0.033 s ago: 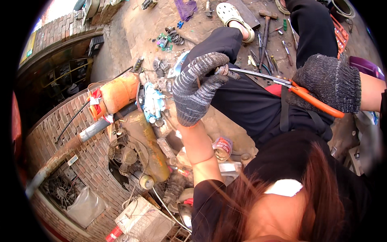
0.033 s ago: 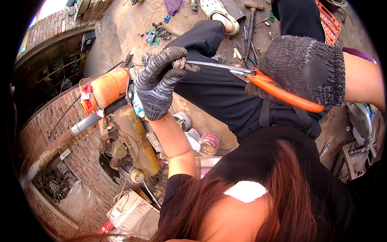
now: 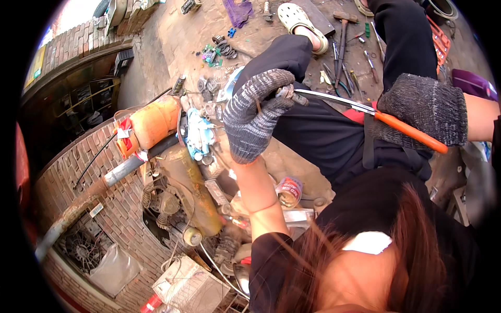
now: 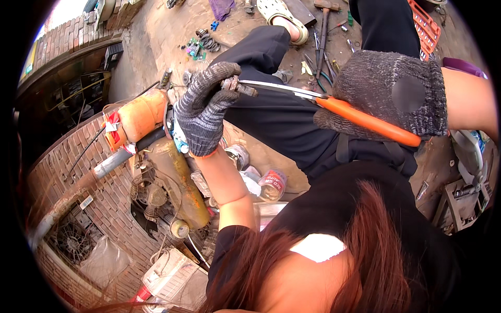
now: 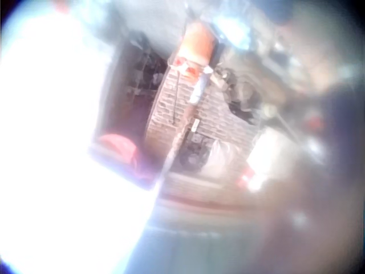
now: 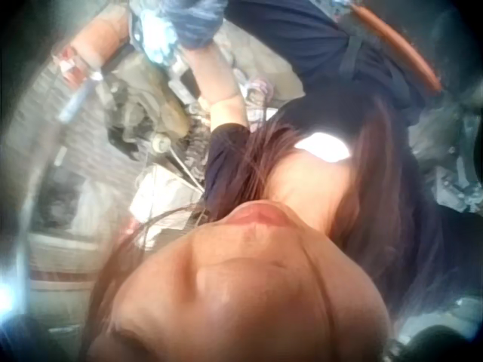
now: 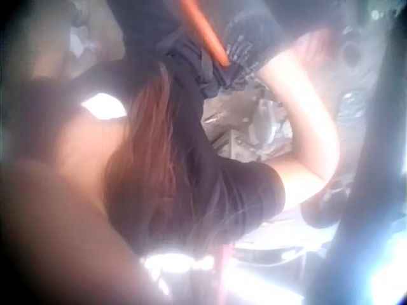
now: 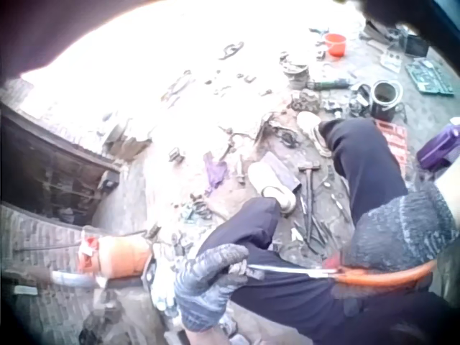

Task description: The person sits on the ground and uses a screwdriver and scissors to manipulate a small cylindrical mechanical part. They repeatedly pry and cut at the object while surrounded by tools and parts.

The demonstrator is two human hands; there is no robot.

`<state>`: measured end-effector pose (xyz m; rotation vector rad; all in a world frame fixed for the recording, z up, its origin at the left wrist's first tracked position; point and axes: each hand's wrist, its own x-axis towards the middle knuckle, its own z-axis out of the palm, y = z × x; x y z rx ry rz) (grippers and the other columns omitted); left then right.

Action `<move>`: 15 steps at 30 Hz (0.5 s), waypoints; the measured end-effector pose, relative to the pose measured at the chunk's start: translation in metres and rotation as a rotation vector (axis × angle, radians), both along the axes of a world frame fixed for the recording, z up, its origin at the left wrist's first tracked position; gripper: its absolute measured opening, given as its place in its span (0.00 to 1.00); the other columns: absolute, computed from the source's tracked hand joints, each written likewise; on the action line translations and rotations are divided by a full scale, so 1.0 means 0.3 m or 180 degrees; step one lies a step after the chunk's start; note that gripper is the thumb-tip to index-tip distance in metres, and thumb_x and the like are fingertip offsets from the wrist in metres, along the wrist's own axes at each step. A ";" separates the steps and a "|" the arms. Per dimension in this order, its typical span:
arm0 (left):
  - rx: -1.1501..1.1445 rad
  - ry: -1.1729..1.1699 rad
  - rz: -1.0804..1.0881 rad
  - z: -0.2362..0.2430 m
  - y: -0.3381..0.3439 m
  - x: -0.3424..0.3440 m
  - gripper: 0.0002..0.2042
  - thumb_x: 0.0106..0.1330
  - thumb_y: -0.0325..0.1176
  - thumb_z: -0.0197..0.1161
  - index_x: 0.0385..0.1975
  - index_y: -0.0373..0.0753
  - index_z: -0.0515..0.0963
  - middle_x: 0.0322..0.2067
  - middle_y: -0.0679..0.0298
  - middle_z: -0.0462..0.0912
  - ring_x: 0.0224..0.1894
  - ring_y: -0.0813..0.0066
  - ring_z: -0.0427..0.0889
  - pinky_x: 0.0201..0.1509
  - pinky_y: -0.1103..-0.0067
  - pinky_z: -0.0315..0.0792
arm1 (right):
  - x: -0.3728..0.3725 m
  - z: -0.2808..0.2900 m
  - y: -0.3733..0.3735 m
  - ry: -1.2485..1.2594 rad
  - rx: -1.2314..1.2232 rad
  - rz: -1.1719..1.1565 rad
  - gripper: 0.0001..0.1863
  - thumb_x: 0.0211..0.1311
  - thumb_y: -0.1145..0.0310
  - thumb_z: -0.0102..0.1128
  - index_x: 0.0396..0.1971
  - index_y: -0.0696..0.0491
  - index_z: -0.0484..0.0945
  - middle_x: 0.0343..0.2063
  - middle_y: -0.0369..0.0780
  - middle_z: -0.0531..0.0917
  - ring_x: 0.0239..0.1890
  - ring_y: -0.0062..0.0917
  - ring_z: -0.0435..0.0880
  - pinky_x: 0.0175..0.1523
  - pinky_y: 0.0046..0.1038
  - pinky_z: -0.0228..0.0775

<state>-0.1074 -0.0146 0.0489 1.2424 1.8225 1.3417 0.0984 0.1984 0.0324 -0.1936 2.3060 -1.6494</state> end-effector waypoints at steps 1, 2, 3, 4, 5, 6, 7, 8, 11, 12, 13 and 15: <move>0.0095 -0.0168 0.0095 -0.014 -0.006 0.005 0.17 0.50 0.19 0.65 0.42 0.29 0.75 0.40 0.53 0.79 0.41 0.71 0.77 0.43 0.80 0.73 | 0.000 -0.006 -0.008 -0.0110 -0.0167 -0.0020 0.14 0.58 0.63 0.55 0.43 0.52 0.74 0.27 0.41 0.79 0.21 0.27 0.77 0.23 0.23 0.66; 0.0194 -0.0342 0.0189 -0.033 -0.011 0.011 0.17 0.50 0.19 0.65 0.42 0.30 0.75 0.40 0.53 0.79 0.41 0.71 0.78 0.42 0.80 0.74 | 0.000 -0.008 -0.013 -0.0238 -0.0345 -0.0049 0.14 0.58 0.63 0.55 0.43 0.52 0.74 0.26 0.41 0.79 0.20 0.26 0.77 0.22 0.22 0.66; 0.0310 -0.0611 0.0393 -0.052 -0.018 0.023 0.18 0.51 0.23 0.66 0.43 0.30 0.75 0.40 0.51 0.78 0.40 0.68 0.78 0.41 0.78 0.75 | -0.001 -0.025 -0.017 -0.0342 -0.0562 -0.0051 0.14 0.59 0.63 0.55 0.43 0.52 0.74 0.26 0.40 0.79 0.20 0.26 0.77 0.21 0.22 0.66; 0.0374 -0.0574 0.0394 -0.069 -0.023 0.020 0.18 0.51 0.25 0.67 0.43 0.30 0.74 0.41 0.51 0.78 0.40 0.68 0.78 0.40 0.78 0.75 | 0.001 -0.042 -0.023 -0.0475 -0.0833 -0.0081 0.14 0.59 0.63 0.55 0.43 0.52 0.74 0.26 0.40 0.79 0.19 0.25 0.76 0.21 0.21 0.66; 0.0440 -0.0538 0.0396 -0.088 -0.022 0.013 0.19 0.51 0.27 0.67 0.44 0.30 0.74 0.41 0.51 0.78 0.40 0.68 0.78 0.40 0.78 0.75 | 0.004 -0.064 -0.012 -0.0651 -0.1171 -0.0159 0.14 0.59 0.63 0.55 0.43 0.52 0.74 0.25 0.40 0.78 0.19 0.25 0.76 0.20 0.21 0.66; 0.0553 -0.0537 0.0390 -0.101 -0.019 0.005 0.19 0.52 0.28 0.67 0.44 0.30 0.74 0.41 0.51 0.78 0.39 0.68 0.78 0.39 0.78 0.75 | 0.005 -0.067 -0.011 -0.0854 -0.1424 -0.0243 0.14 0.59 0.63 0.55 0.43 0.52 0.74 0.25 0.40 0.78 0.18 0.24 0.76 0.19 0.21 0.65; 0.0540 -0.0476 0.0468 -0.111 -0.014 0.015 0.21 0.53 0.32 0.67 0.45 0.31 0.73 0.41 0.50 0.77 0.38 0.66 0.78 0.38 0.75 0.77 | 0.013 -0.073 -0.013 -0.1093 -0.1755 -0.0364 0.14 0.59 0.63 0.55 0.43 0.52 0.74 0.25 0.39 0.78 0.18 0.24 0.76 0.19 0.20 0.65; 0.0773 -0.0764 0.0476 -0.117 -0.002 0.027 0.20 0.53 0.32 0.67 0.45 0.31 0.73 0.41 0.50 0.77 0.38 0.65 0.78 0.38 0.75 0.77 | 0.016 -0.079 -0.017 -0.1339 -0.2094 -0.0509 0.13 0.60 0.63 0.55 0.43 0.52 0.74 0.25 0.39 0.78 0.17 0.23 0.76 0.18 0.20 0.65; 0.1256 -0.1221 0.0488 -0.132 0.021 0.028 0.20 0.55 0.33 0.65 0.46 0.32 0.72 0.41 0.49 0.76 0.37 0.62 0.78 0.36 0.72 0.79 | 0.029 -0.129 -0.037 -0.1950 -0.3226 -0.1105 0.13 0.60 0.63 0.54 0.42 0.52 0.73 0.24 0.38 0.78 0.15 0.22 0.76 0.16 0.19 0.64; 0.1186 -0.1141 0.0562 -0.127 0.025 0.020 0.20 0.55 0.33 0.65 0.46 0.32 0.71 0.42 0.50 0.75 0.37 0.63 0.78 0.36 0.72 0.79 | 0.030 -0.161 -0.038 -0.2110 -0.3628 -0.1344 0.13 0.60 0.63 0.54 0.42 0.52 0.73 0.24 0.38 0.78 0.15 0.21 0.76 0.15 0.18 0.64; 0.1162 -0.1139 0.0637 -0.131 0.031 0.017 0.20 0.56 0.33 0.65 0.46 0.32 0.71 0.42 0.50 0.75 0.37 0.63 0.77 0.36 0.72 0.78 | 0.032 -0.192 -0.042 -0.2241 -0.3922 -0.1680 0.13 0.61 0.63 0.54 0.42 0.52 0.73 0.23 0.38 0.78 0.14 0.20 0.76 0.14 0.18 0.64; 0.1119 -0.1457 0.0777 -0.150 0.045 0.013 0.20 0.56 0.33 0.64 0.47 0.33 0.71 0.42 0.53 0.75 0.39 0.66 0.77 0.37 0.74 0.78 | 0.024 -0.273 -0.043 -0.2161 -0.3913 -0.2264 0.13 0.61 0.63 0.54 0.42 0.52 0.73 0.23 0.37 0.78 0.13 0.19 0.76 0.13 0.17 0.64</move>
